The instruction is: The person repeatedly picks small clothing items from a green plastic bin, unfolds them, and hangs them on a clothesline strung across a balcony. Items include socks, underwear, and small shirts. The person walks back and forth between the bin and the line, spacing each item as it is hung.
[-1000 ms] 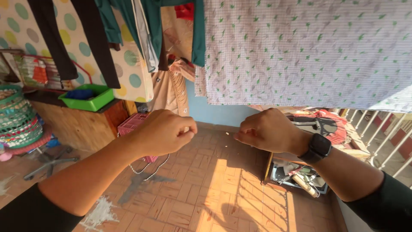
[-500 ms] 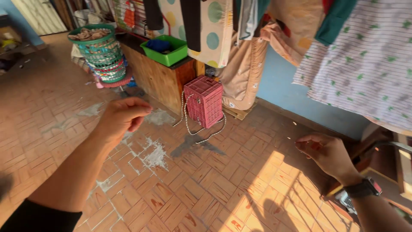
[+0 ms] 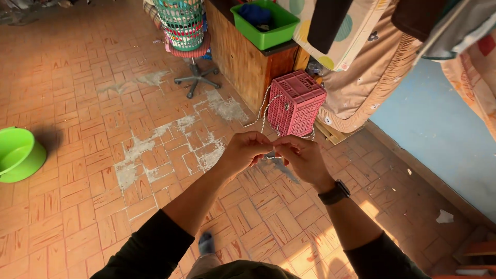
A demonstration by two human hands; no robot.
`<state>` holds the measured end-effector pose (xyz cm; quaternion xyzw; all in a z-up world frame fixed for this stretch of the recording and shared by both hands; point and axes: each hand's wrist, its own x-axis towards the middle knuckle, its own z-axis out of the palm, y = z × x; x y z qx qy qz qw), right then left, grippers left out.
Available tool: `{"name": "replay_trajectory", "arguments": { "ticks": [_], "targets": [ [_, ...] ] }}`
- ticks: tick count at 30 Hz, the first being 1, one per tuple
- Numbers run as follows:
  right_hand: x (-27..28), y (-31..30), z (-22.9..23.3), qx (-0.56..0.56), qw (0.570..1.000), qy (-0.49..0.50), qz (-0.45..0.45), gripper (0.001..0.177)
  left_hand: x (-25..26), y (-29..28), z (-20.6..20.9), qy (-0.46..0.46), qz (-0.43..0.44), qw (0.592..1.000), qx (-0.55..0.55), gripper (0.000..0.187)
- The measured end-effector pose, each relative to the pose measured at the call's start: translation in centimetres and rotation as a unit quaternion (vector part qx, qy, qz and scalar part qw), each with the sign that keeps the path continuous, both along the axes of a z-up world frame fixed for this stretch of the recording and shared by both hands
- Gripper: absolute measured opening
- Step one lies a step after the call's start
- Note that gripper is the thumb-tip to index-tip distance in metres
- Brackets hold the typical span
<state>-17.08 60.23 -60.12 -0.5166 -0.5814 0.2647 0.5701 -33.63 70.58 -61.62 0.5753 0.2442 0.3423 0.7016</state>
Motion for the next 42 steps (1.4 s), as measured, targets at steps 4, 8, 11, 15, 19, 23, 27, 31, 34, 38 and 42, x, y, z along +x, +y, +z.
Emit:
{"name": "replay_trajectory", "arguments": {
  "ticks": [4, 8, 11, 15, 19, 23, 27, 31, 34, 38, 42],
  "targets": [
    [1.6, 6.6, -2.7, -0.026, 0.999, -0.026, -0.003, 0.014, -4.2, 8.1, -1.3, 0.025, 0.012, 1.000, 0.002, 0.015],
    [3.6, 13.6, -3.9, -0.044, 0.997, -0.005, -0.062, 0.011, -9.4, 19.6, -2.3, 0.039, 0.104, 0.994, -0.010, 0.012],
    [5.3, 19.1, -3.9, -0.058, 0.989, 0.050, -0.129, 0.010, -13.1, 28.6, -2.2, 0.038, 0.171, 0.984, -0.035, 0.010],
    [8.8, 26.8, -6.5, -0.046, 0.965, 0.126, -0.225, 0.015, -15.9, 40.4, -2.3, 0.064, 0.218, 0.973, -0.032, 0.011],
    [10.1, 33.9, -9.7, -0.050, 0.948, 0.170, -0.266, 0.022, -14.8, 48.9, -2.8, 0.089, 0.205, 0.974, -0.025, 0.012],
    [8.6, 40.1, -10.0, -0.058, 0.942, 0.204, -0.260, 0.029, -9.7, 56.3, -4.7, 0.088, 0.191, 0.978, 0.003, 0.012],
    [8.9, 45.9, -9.4, -0.062, 0.954, 0.196, -0.219, 0.030, -3.0, 60.7, -5.7, 0.126, 0.153, 0.980, 0.021, 0.015],
    [12.1, 52.9, -10.3, -0.075, 0.965, 0.172, -0.181, 0.029, 3.2, 63.7, -5.6, 0.170, 0.107, 0.979, 0.037, 0.019],
    [14.5, 58.1, -10.8, -0.062, 0.969, 0.178, -0.160, 0.028, 7.9, 66.2, -6.8, 0.158, 0.026, 0.985, 0.059, 0.012],
    [18.8, 64.4, -10.1, -0.062, 0.971, 0.176, -0.149, 0.023, 12.0, 72.6, -7.3, 0.187, -0.032, 0.979, 0.071, 0.010],
    [24.4, 67.8, -9.3, -0.088, 0.961, 0.173, -0.195, 0.017, 12.8, 83.2, -10.7, 0.188, 0.028, 0.981, 0.036, 0.014]
  ]
}}
